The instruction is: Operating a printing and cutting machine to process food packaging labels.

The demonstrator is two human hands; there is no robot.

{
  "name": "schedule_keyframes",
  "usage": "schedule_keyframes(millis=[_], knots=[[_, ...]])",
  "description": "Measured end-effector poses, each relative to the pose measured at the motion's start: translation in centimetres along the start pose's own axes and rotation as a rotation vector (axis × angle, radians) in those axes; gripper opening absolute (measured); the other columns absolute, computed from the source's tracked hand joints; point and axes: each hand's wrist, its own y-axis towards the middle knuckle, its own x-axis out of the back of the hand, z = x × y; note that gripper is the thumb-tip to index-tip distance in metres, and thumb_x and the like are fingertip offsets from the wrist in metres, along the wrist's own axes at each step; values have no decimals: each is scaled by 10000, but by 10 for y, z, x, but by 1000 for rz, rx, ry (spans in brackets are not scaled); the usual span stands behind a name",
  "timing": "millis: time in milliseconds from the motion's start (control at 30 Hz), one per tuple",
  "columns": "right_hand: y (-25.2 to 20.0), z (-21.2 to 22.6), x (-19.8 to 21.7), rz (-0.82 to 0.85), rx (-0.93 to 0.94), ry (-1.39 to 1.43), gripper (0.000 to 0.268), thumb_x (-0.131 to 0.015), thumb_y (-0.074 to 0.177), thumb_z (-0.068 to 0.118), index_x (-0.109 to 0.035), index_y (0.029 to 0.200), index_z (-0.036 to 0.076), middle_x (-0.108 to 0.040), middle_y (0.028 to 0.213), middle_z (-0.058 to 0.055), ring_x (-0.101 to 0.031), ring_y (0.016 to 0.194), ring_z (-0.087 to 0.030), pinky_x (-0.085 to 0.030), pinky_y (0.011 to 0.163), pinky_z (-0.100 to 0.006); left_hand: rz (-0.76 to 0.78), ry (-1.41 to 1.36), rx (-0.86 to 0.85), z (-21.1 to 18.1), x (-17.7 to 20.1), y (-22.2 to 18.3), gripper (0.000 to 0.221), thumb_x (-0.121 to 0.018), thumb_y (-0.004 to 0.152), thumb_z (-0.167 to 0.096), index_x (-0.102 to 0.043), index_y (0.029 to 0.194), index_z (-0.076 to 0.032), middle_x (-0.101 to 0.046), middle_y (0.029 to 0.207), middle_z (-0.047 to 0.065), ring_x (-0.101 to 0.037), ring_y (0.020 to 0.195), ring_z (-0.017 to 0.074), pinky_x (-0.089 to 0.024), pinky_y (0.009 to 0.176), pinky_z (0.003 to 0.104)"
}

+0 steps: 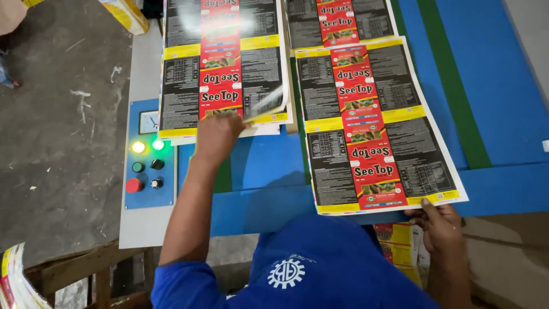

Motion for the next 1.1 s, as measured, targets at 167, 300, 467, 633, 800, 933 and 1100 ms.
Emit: schedule_keyframes(millis=[167, 300, 467, 633, 800, 933, 1100], knots=[[1, 8, -16, 9, 5, -39, 192, -560, 1067, 104, -603, 1225, 4, -729, 1034, -151, -714, 785, -223, -544, 604, -339, -10, -50, -30, -6, -4, -14, 250, -770, 885, -290, -670, 746, -107, -717, 779, 81, -680, 686, 307, -525, 620, 450], [26, 2, -30, 37, 27, -63, 194, -577, 1062, 111, -613, 1224, 10, -723, 1045, -137, -711, 786, -216, -521, 581, -330, 29, -83, -4, 0, -13, -19, 136, -724, 946, -202, -711, 848, -109, -732, 851, 102, -703, 751, 302, -529, 648, 448], [73, 9, -47, 55, 63, -97, 193, -582, 1077, 132, -600, 1207, -10, -721, 1029, -163, -716, 802, -237, -532, 589, -334, 54, -60, -8, 5, -8, -7, 121, -714, 938, -181, -711, 842, -107, -725, 831, 115, -701, 748, 321, -531, 652, 465], [76, 35, -59, 66, -25, -119, 329, -547, 1069, 195, -558, 1344, 14, -734, 1092, -183, -713, 799, -226, -531, 589, -321, -179, -56, 205, 21, 16, 8, 112, -747, 942, -179, -713, 866, -104, -706, 829, 142, -671, 759, 364, -514, 644, 503], [64, 10, -49, 50, -14, -137, 512, -550, 1026, 180, -459, 1518, 69, -734, 1123, -186, -701, 804, -226, -522, 597, -309, -379, -146, -4, -24, 23, -3, 176, -675, 867, -27, -702, 1034, -77, -722, 1049, 132, -691, 974, 341, -556, 824, 488], [53, 3, -103, 276, 12, -240, 508, -579, 1009, 192, -556, 1481, 6, -763, 1134, -173, -695, 804, -215, -513, 589, -304, -326, -310, -185, -105, -29, -24, 203, -673, 893, -122, -686, 1074, -32, -703, 1097, 151, -712, 954, 330, -553, 779, 475], [12, 38, -175, 469, -61, -226, 442, -566, 974, 205, -536, 1398, 87, -753, 1116, -88, -720, 838, -187, -530, 605, -306, 60, -342, -261, -176, -35, -49, 244, -643, 838, -160, -706, 1037, -34, -703, 1145, 144, -666, 1123, 320, -534, 926, 456]])
